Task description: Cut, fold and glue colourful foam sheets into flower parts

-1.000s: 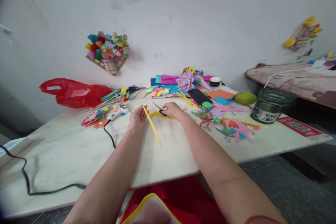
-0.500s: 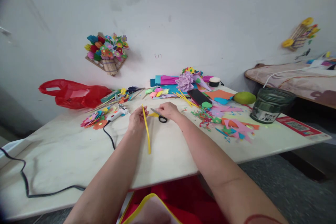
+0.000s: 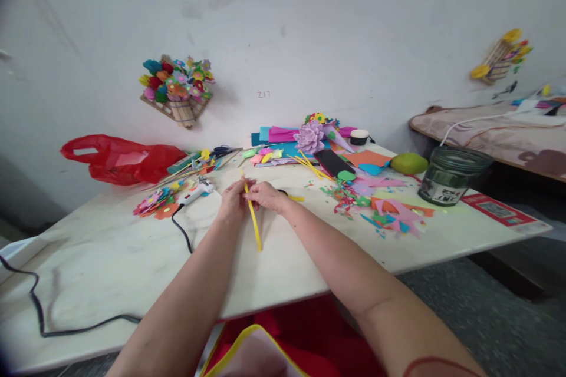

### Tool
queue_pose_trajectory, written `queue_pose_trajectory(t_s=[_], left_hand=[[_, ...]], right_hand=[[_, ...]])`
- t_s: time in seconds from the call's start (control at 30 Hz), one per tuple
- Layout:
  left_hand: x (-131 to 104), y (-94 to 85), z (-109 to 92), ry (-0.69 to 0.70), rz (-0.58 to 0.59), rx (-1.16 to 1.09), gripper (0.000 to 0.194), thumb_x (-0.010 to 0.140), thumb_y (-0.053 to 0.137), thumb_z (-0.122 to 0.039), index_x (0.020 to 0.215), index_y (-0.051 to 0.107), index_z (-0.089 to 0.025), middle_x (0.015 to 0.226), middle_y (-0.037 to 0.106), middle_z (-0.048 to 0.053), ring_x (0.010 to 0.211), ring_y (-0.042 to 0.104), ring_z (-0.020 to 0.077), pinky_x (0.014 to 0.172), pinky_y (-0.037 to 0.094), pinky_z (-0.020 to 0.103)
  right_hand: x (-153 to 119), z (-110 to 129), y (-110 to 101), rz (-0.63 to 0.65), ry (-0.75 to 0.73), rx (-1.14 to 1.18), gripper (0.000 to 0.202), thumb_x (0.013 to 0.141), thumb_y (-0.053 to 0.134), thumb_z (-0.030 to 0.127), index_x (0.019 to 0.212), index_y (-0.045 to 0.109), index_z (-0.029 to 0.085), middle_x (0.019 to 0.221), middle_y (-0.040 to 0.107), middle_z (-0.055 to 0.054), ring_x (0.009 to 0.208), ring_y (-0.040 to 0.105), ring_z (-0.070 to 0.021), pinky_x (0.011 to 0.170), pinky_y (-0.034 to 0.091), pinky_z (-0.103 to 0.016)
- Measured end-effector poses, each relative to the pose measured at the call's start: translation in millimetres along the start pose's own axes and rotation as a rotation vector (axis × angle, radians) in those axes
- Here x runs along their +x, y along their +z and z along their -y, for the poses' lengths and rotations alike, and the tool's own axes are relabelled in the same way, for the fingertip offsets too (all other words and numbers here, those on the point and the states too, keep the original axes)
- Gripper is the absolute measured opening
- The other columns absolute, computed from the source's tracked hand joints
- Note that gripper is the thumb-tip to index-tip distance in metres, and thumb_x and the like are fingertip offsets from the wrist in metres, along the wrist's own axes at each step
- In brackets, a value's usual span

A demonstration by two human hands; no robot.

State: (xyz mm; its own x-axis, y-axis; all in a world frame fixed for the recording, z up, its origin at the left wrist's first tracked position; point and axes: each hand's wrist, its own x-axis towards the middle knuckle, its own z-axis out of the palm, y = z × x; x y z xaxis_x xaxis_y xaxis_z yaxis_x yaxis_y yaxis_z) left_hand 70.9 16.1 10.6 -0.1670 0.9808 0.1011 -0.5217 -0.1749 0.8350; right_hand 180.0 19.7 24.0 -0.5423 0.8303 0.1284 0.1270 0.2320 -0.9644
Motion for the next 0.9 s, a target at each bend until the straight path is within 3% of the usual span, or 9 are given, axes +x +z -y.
queue_pose_trajectory(t_s=[0.13,0.23,0.4,0.63,0.8,0.9], left_hand=[[-0.7,-0.7,1.9,-0.024,0.098,0.102,0.024,0.059,0.071,-0.03,0.058,0.057,-0.011,0.048,0.055,0.0,0.039,0.051,0.0086,0.04,0.039,0.02],[1.3,-4.3,-0.8,0.03,-0.001,0.113,0.024,0.059,0.071,-0.031,0.06,0.059,-0.011,0.059,0.062,0.005,0.047,0.056,0.0099,0.046,0.042,0.021],[5.8,-9.5,-6.4,0.061,-0.156,-0.028,0.019,0.064,0.067,-0.029,0.067,0.061,-0.011,0.067,0.065,0.005,0.055,0.058,0.0092,0.055,0.046,0.02],[3.6,-4.9,-14.0,0.066,-0.232,-0.165,0.011,0.073,0.059,-0.023,0.067,0.058,-0.013,0.071,0.065,0.004,0.06,0.059,0.0078,0.057,0.047,0.018],[4.3,-7.7,-16.4,0.093,-0.244,-0.208,0.015,0.077,0.056,-0.023,0.066,0.058,-0.014,0.07,0.064,0.003,0.058,0.058,0.0059,0.056,0.047,0.016],[5.5,-9.1,-15.4,0.104,-0.22,-0.211,0.016,0.077,0.055,-0.024,0.066,0.058,-0.014,0.07,0.065,0.003,0.056,0.057,0.0052,0.056,0.047,0.016]], right_hand=[[-2.3,2.2,-5.8,-0.036,0.016,-0.009,0.02,0.074,0.051,0.023,0.057,0.049,0.015,0.047,0.05,0.005,0.039,0.04,-0.0048,0.04,0.028,-0.018],[-4.7,4.0,-7.2,0.018,0.058,-0.024,0.023,0.076,0.051,0.028,0.057,0.05,0.014,0.048,0.052,0.004,0.038,0.036,-0.004,0.038,0.025,-0.017],[-8.5,7.7,-12.6,0.144,0.129,-0.017,0.022,0.075,0.056,0.03,0.062,0.051,0.014,0.049,0.053,0.003,0.041,0.044,-0.0055,0.04,0.031,-0.017],[-16.3,10.9,-49.7,0.268,0.109,-0.039,0.027,0.071,0.059,0.037,0.06,0.05,0.013,0.049,0.053,0.003,0.039,0.043,-0.0046,0.039,0.032,-0.018],[-20.3,7.3,-75.7,0.233,0.07,-0.09,0.026,0.069,0.06,0.035,0.059,0.05,0.014,0.047,0.05,0.004,0.038,0.04,-0.0044,0.039,0.03,-0.018],[-19.8,4.3,-83.0,0.147,0.054,-0.108,0.029,0.07,0.059,0.039,0.058,0.049,0.014,0.047,0.049,0.004,0.038,0.039,-0.0046,0.038,0.029,-0.018]])
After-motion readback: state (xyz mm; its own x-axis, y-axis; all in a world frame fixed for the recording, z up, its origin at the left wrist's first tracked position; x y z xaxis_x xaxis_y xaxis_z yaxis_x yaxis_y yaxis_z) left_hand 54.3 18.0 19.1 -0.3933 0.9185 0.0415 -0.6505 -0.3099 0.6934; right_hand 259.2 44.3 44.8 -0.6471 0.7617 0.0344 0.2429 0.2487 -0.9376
